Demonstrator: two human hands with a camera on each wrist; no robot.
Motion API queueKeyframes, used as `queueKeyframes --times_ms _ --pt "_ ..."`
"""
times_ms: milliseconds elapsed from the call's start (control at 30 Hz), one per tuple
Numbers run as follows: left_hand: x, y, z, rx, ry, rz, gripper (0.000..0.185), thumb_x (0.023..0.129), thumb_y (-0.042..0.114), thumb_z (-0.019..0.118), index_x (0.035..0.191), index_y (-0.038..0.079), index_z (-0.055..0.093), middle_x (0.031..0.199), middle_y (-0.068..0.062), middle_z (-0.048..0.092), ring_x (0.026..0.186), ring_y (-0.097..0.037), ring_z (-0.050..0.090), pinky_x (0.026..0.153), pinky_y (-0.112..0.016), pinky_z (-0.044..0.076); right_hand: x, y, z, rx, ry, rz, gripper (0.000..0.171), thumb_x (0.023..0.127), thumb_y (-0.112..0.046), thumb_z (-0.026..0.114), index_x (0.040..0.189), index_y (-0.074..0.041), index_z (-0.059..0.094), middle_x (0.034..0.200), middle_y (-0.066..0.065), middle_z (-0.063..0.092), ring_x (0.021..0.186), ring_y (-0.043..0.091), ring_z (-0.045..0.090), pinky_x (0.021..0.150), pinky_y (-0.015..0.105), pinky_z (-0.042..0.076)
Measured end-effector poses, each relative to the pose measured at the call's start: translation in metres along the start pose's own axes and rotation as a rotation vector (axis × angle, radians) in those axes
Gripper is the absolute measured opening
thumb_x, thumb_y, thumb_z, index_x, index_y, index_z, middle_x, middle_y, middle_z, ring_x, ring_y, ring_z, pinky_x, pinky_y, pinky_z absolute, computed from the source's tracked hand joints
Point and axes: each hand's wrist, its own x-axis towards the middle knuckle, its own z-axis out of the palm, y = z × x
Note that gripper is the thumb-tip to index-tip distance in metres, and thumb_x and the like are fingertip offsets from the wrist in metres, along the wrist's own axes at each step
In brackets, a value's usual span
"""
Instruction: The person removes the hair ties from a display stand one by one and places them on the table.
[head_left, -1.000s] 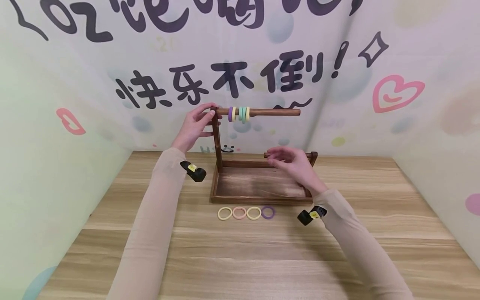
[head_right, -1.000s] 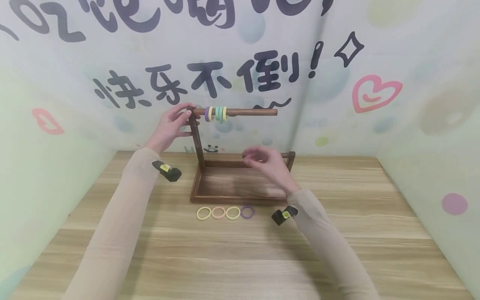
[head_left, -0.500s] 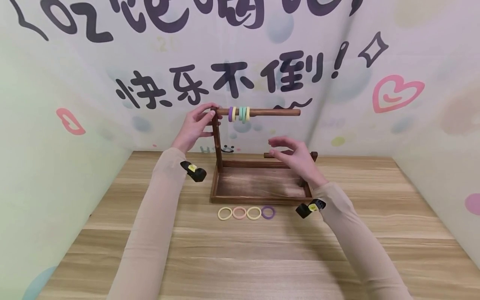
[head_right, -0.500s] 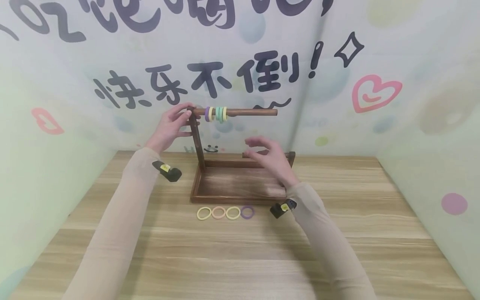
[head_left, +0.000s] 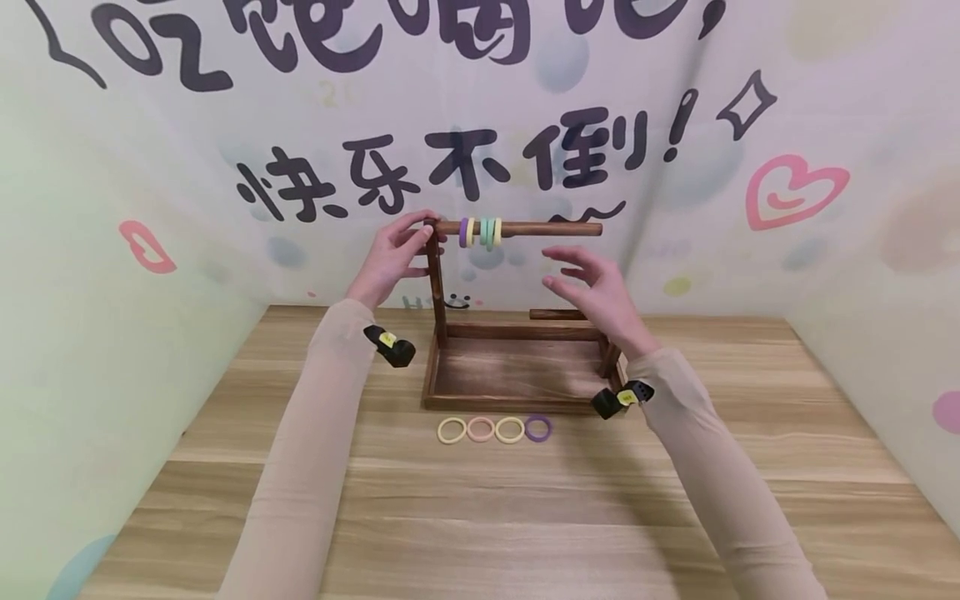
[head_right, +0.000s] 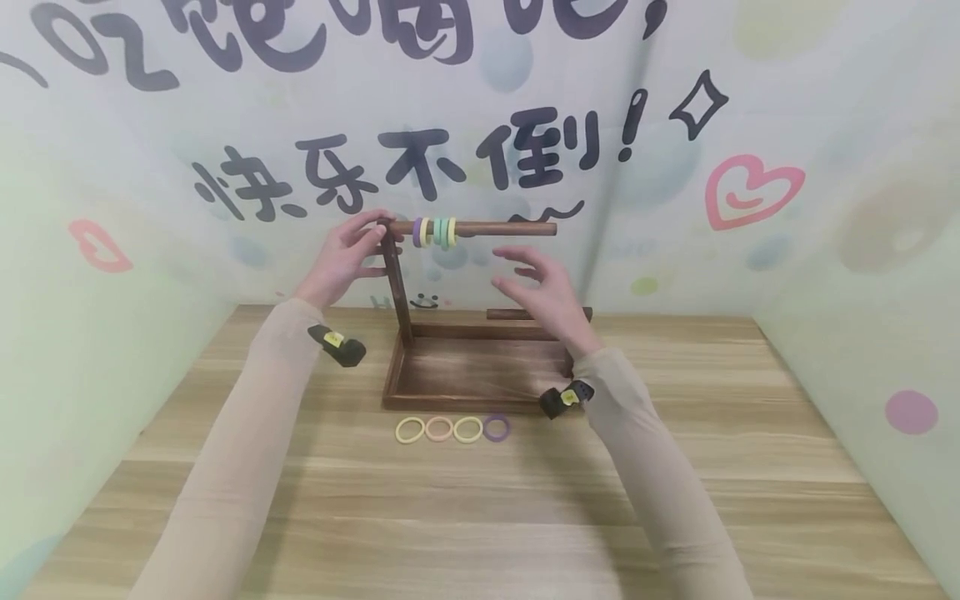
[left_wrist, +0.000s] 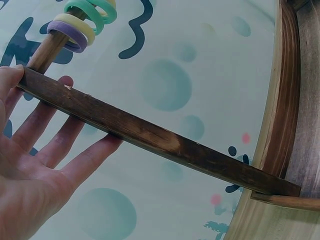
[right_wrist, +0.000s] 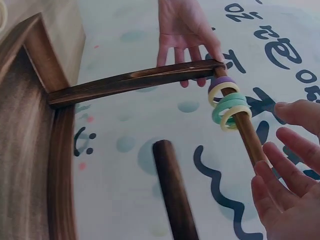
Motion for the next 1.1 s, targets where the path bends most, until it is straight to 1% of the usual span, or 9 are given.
queueKeyframes --times_ms 133,333,367,500,600,767,867,1033,1100 --pt "0.001 -0.002 0.001 -0.003 0.003 0.004 0.028 0.101 0.021 0.053 0.128 0.016 0.058 0.114 -0.011 0.064 0.104 -0.027 0.061 0.085 -0.055 0.051 0.005 -0.022 0.001 -0.023 0.029 -0.058 0.037 0.088 0.005 0.064 0.123 0.012 0.056 0.127 0.024 0.056 0.122 0.032 0.049 0.105 0.046 0.037" --pt "0.001 -0.003 0.000 -0.005 0.005 0.006 0.027 0.101 0.022 0.054 0.126 0.017 0.059 0.114 -0.011 0.065 0.106 -0.028 0.061 0.085 -0.054 0.051 0.014 -0.035 0.002 -0.068 0.043 -0.082 0.038 0.087 0.006 0.066 0.123 0.012 0.057 0.125 0.026 0.057 0.122 0.030 0.048 0.107 0.038 0.035" --pt "0.001 -0.002 0.000 -0.003 0.007 0.005 0.026 0.101 0.022 0.054 0.126 0.017 0.059 0.114 -0.011 0.065 0.106 -0.028 0.061 0.085 -0.054 0.051 0.016 -0.035 0.002 -0.084 0.043 -0.081 0.038 0.087 0.005 0.066 0.123 0.011 0.057 0.125 0.025 0.057 0.121 0.030 0.048 0.107 0.037 0.034" --pt "0.000 -0.001 0.001 0.004 0.010 0.002 0.026 0.101 0.022 0.054 0.125 0.017 0.060 0.113 -0.011 0.065 0.105 -0.028 0.062 0.085 -0.054 0.051 0.029 -0.020 0.000 -0.126 0.032 -0.089 0.039 0.088 -0.001 0.068 0.126 0.005 0.058 0.126 0.019 0.059 0.122 0.028 0.049 0.107 0.036 0.033" --pt "0.000 0.000 0.001 0.006 0.007 0.001 0.026 0.101 0.022 0.054 0.126 0.017 0.059 0.113 -0.011 0.065 0.105 -0.028 0.062 0.085 -0.054 0.051 0.039 -0.006 -0.002 -0.161 0.019 -0.096 0.042 0.088 -0.009 0.071 0.128 -0.003 0.060 0.128 0.011 0.060 0.122 0.024 0.050 0.106 0.040 0.033" --pt "0.000 0.000 0.002 0.000 0.006 0.001 0.026 0.101 0.021 0.054 0.126 0.016 0.059 0.113 -0.011 0.065 0.105 -0.028 0.062 0.086 -0.054 0.051 0.048 -0.003 -0.002 -0.218 -0.004 -0.113 0.042 0.088 -0.019 0.073 0.128 -0.011 0.062 0.127 0.001 0.061 0.118 0.021 0.053 0.101 0.044 0.036" --pt "0.000 0.000 0.002 0.006 0.009 -0.001 0.026 0.101 0.022 0.054 0.126 0.017 0.059 0.113 -0.011 0.065 0.105 -0.028 0.062 0.086 -0.055 0.051 0.053 -0.004 -0.001 -0.196 -0.016 -0.107 0.043 0.088 -0.019 0.073 0.128 -0.011 0.061 0.127 0.001 0.061 0.114 0.022 0.057 0.098 0.042 0.040" --pt "0.000 -0.001 0.002 0.009 0.008 -0.002 0.028 0.101 0.023 0.054 0.128 0.016 0.058 0.115 -0.012 0.065 0.106 -0.028 0.061 0.086 -0.055 0.050 0.061 -0.005 0.001 -0.140 -0.046 -0.040 0.045 0.089 -0.018 0.072 0.131 -0.008 0.058 0.130 0.006 0.058 0.106 0.025 0.063 0.089 0.033 0.049" --pt "0.001 -0.001 0.002 0.000 0.007 -0.005 0.028 0.101 0.022 0.053 0.128 0.016 0.058 0.115 -0.011 0.064 0.106 -0.029 0.061 0.086 -0.055 0.051 0.065 -0.006 0.002 -0.143 -0.055 -0.020 0.046 0.090 -0.017 0.071 0.132 -0.007 0.057 0.131 0.008 0.057 0.103 0.024 0.064 0.085 0.030 0.051"
